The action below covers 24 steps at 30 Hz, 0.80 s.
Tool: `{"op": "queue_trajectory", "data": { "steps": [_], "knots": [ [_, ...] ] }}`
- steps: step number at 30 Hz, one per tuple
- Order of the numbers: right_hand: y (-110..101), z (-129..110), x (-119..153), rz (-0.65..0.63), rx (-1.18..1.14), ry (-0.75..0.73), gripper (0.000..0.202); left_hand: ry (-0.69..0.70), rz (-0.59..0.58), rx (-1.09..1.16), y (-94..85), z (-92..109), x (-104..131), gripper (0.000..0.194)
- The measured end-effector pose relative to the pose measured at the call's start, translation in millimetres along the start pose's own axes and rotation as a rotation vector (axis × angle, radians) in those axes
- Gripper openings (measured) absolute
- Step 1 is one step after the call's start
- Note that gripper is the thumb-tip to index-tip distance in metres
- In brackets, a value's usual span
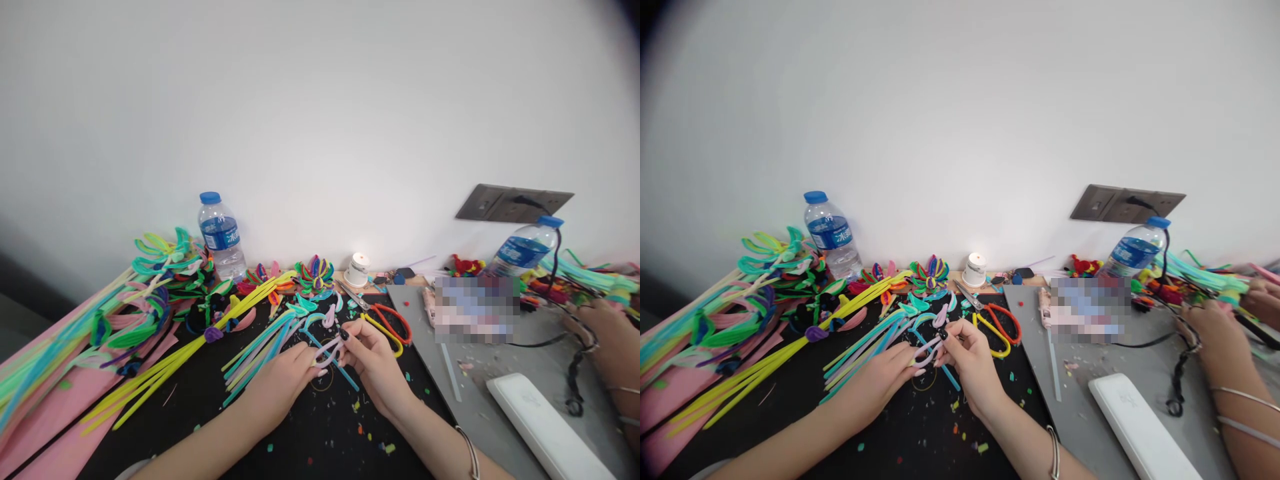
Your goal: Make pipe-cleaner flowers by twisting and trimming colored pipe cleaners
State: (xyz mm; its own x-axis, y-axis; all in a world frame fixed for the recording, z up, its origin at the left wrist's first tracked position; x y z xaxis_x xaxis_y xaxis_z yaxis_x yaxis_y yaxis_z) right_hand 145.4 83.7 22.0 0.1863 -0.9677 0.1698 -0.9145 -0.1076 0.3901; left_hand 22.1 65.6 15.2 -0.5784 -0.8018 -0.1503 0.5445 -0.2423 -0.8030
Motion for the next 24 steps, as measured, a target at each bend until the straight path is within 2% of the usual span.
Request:
{"op": "queue_trajectory", "data": {
  "steps": [9,16,24],
  "knots": [
    [2,8,-1,-0.05,-0.091,0.044,0.027,-0.031,0.164,0.024,-14.6,-9,2,0.028],
    [1,8,-2,-0.043,-0.105,0.063,0.026,-0.038,0.035,-0.175,-1.8,-13,1,0.028],
    [-4,6,-4,-0.01,-0.022,0.047,0.025,0.002,-0.009,-0.34,-0.2,-10,-2,0.028]
  ]
}}
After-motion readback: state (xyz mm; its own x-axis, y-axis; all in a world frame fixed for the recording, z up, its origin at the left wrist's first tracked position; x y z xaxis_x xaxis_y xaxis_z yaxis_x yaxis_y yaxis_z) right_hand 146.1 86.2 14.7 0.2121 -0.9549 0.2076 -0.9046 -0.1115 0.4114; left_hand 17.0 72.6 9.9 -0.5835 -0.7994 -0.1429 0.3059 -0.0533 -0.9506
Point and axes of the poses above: each hand's wrist, its own x-axis away from the middle knuckle, its own y-axis out of the palm, z = x × y, the point moved 8 cm from there along -x, towards the middle knuckle, and after that the axes turned 6 degrees about y, right-handed, at the moved point
